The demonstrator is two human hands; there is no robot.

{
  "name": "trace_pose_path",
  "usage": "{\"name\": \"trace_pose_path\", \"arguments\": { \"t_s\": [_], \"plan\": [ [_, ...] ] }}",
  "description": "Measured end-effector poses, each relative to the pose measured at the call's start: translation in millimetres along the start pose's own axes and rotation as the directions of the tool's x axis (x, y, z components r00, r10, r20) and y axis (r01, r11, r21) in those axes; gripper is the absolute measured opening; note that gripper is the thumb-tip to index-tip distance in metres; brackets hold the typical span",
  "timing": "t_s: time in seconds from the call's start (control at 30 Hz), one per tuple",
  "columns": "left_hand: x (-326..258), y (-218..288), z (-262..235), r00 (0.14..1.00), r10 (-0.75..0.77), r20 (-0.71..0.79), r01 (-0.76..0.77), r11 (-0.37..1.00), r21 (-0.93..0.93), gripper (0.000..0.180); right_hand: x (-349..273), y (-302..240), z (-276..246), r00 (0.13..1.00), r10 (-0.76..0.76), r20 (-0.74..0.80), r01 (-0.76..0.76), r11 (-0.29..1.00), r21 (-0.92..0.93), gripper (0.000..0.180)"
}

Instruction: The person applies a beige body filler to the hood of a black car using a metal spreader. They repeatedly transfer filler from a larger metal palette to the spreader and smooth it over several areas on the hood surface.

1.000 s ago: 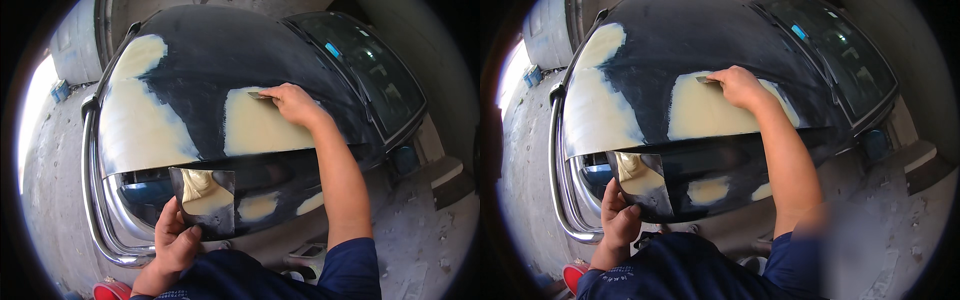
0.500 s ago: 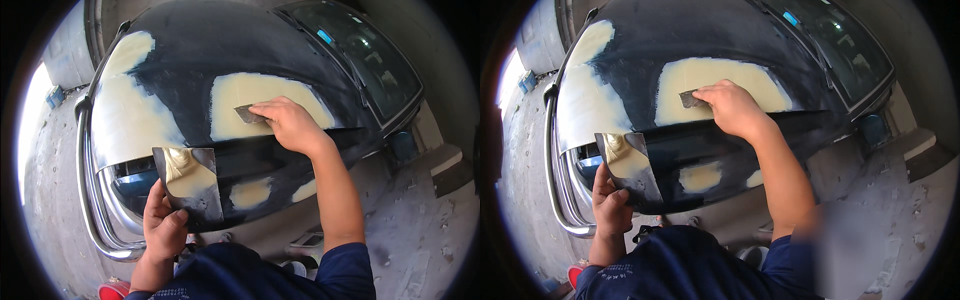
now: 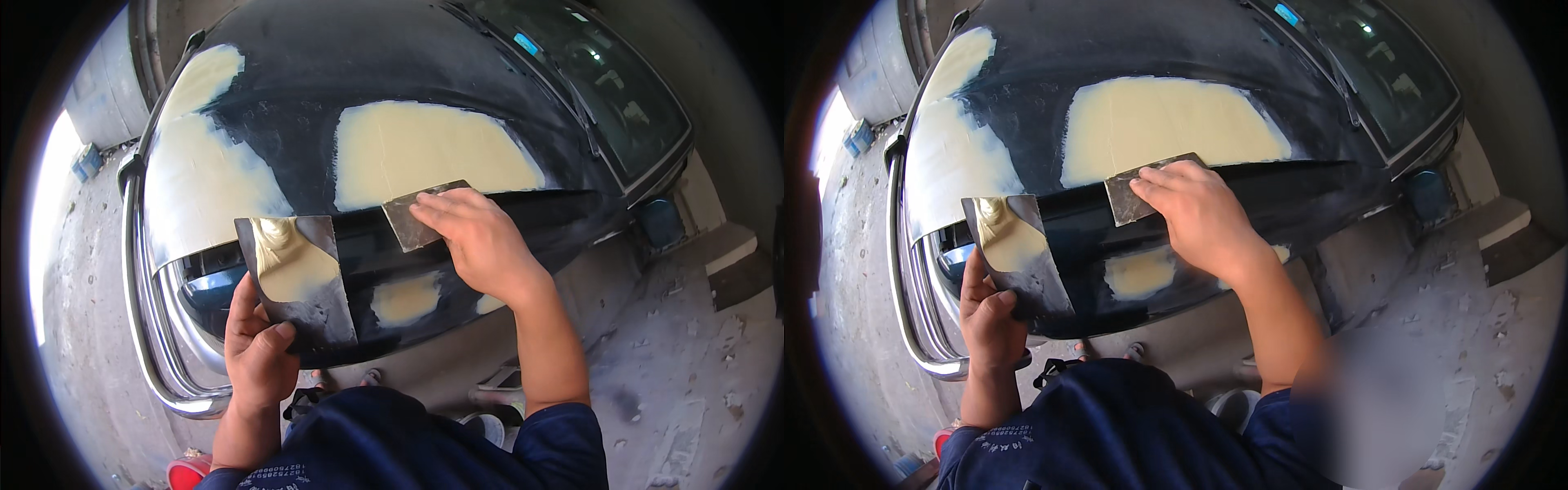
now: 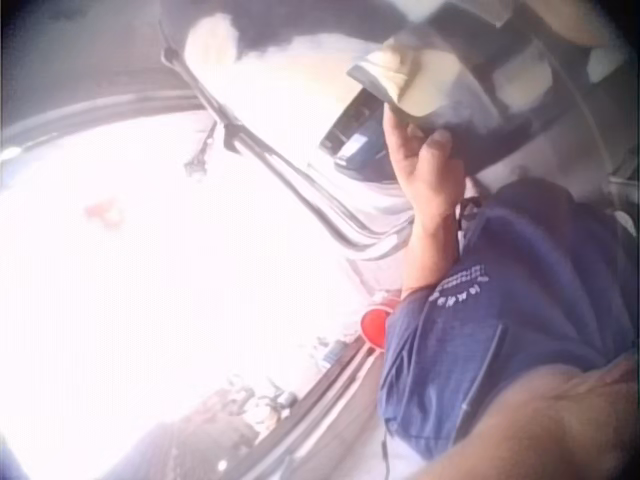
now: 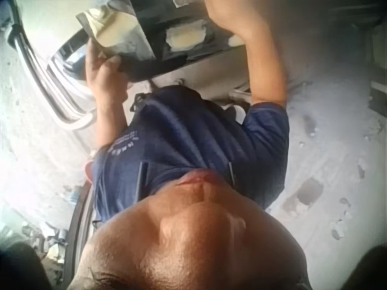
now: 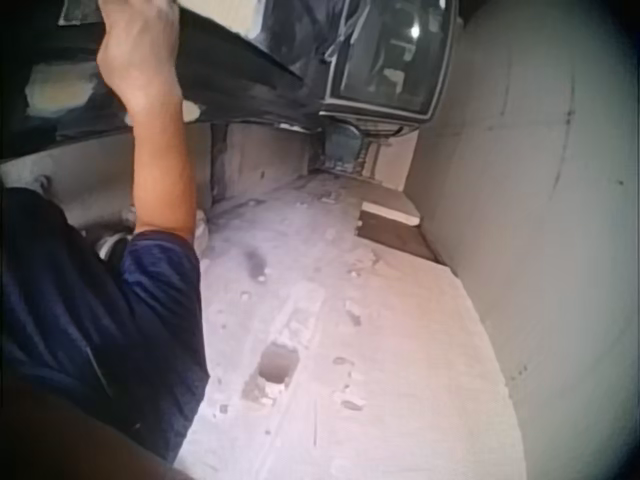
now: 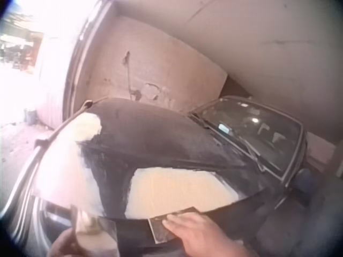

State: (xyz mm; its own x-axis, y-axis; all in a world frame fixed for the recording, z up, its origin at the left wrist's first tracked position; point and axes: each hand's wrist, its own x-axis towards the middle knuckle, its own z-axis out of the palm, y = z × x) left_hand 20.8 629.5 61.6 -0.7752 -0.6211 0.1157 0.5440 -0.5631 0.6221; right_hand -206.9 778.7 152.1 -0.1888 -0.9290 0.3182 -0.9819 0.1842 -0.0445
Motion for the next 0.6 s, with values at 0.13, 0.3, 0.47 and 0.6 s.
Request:
{"name": "trace_pose_path", "arguments": {
  "t_s": [0.13, 0.3, 0.47, 0.6],
  "plan": [
    [1, 0, 2, 1.0, -0.014, -0.015, 0.013, 0.999, -0.033, 0.069, -13, -3, -4, 1.0, 0.008, -0.005, -0.008, 1.0, 0.01, 0.043],
    [0, 0, 12, 0.996, 0.018, -0.09, -0.024, 0.998, -0.061, 0.068, -30, -20, -26, 0.986, 0.014, -0.166, -0.001, 0.997, 0.077, 0.045],
    [-3, -12, 50, 0.989, -0.007, -0.148, -0.024, 0.978, -0.206, 0.067, -31, -76, -33, 0.901, -0.01, -0.433, 0.236, 0.849, 0.472, 0.048],
    [-1, -14, 63, 0.991, 0.036, -0.133, -0.072, 0.959, -0.273, 0.064, -25, -96, -1, 0.863, -0.097, -0.495, 0.387, 0.757, 0.527, 0.048]
  ]
}}
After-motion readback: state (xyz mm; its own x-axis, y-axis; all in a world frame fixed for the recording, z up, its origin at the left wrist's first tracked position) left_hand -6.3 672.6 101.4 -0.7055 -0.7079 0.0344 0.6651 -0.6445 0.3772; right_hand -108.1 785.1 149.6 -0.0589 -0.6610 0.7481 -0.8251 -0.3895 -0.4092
